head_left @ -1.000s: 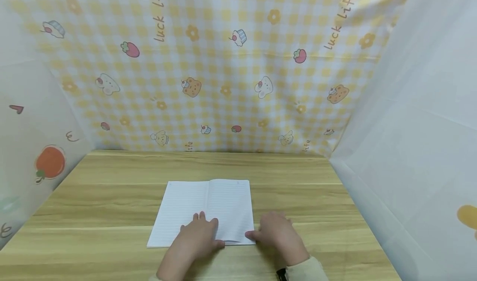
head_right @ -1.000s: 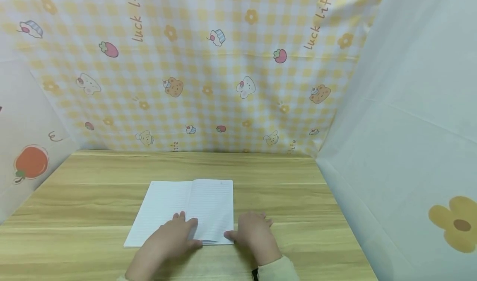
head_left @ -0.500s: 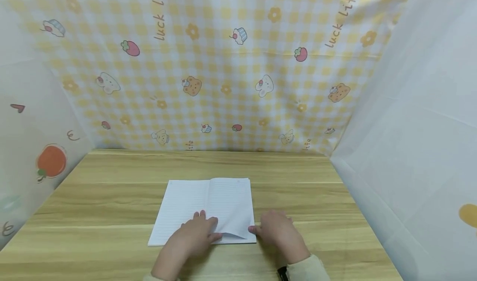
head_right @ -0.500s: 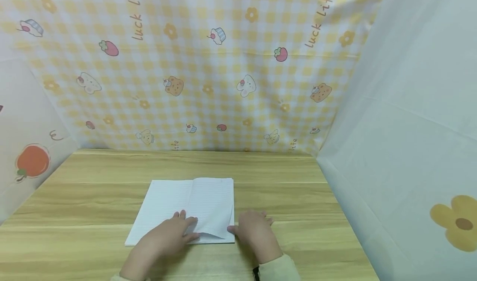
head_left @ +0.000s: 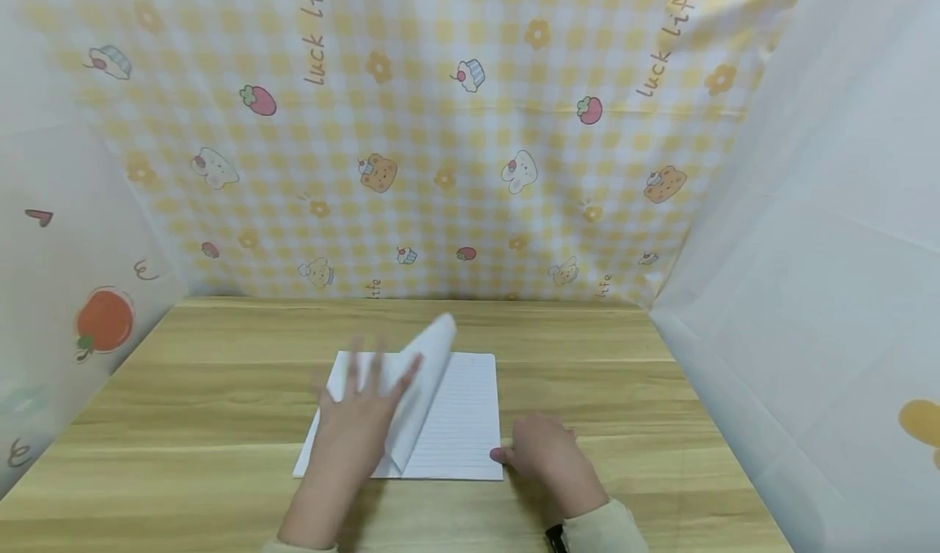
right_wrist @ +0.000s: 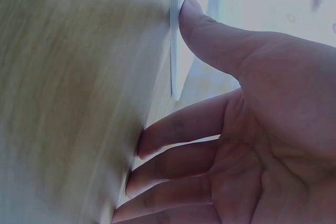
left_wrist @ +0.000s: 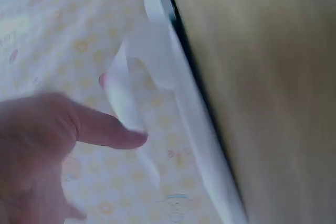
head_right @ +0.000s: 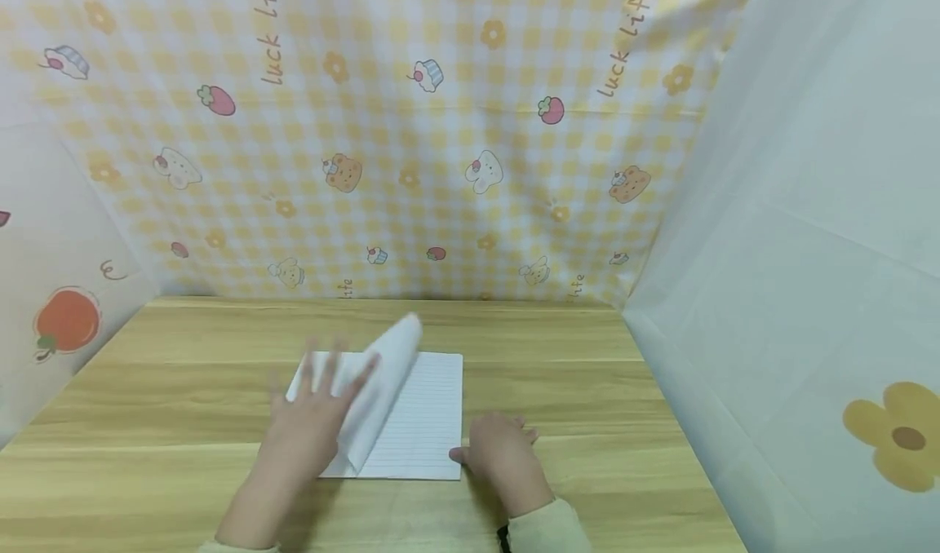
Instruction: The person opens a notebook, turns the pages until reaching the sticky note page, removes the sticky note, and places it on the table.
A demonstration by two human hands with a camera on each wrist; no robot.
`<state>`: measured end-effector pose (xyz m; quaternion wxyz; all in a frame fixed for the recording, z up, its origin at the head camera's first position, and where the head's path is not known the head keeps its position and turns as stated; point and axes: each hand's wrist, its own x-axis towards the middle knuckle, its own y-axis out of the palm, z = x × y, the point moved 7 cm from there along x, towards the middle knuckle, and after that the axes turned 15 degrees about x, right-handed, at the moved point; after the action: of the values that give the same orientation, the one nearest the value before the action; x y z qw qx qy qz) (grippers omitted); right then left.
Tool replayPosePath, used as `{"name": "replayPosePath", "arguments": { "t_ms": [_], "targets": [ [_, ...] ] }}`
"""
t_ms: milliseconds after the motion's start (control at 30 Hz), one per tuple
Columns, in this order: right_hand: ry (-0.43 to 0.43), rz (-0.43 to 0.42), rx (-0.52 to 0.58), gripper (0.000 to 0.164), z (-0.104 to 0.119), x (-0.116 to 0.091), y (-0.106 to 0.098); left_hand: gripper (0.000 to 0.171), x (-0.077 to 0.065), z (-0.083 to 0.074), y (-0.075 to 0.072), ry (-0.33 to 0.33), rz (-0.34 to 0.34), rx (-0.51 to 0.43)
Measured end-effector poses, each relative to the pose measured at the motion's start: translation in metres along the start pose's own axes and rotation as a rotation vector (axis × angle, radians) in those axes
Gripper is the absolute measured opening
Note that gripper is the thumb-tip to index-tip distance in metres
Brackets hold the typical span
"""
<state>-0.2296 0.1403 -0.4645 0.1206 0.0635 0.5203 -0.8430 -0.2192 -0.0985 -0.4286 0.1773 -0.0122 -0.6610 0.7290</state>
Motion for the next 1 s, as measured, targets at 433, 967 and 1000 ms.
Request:
{"name": "replayPosePath", "arguments": {
  "t_ms": [433,967,1000],
  "targets": [
    [0.014,0.008,0.002,0.056,0.002,0.0,0.0,0.039,-0.018,-0.018,0.016,0.057,0.217,0.025],
    [0.007,0.005,0.012,0.054,0.001,0.001,0.0,0.047,-0.017,-0.022,0.03,0.032,0.418,-0.298],
    [0.003,0.005,0.011,0.054,0.001,0.0,0.0,0.048,-0.017,-0.022,0.029,0.031,0.412,-0.297]
  ]
}}
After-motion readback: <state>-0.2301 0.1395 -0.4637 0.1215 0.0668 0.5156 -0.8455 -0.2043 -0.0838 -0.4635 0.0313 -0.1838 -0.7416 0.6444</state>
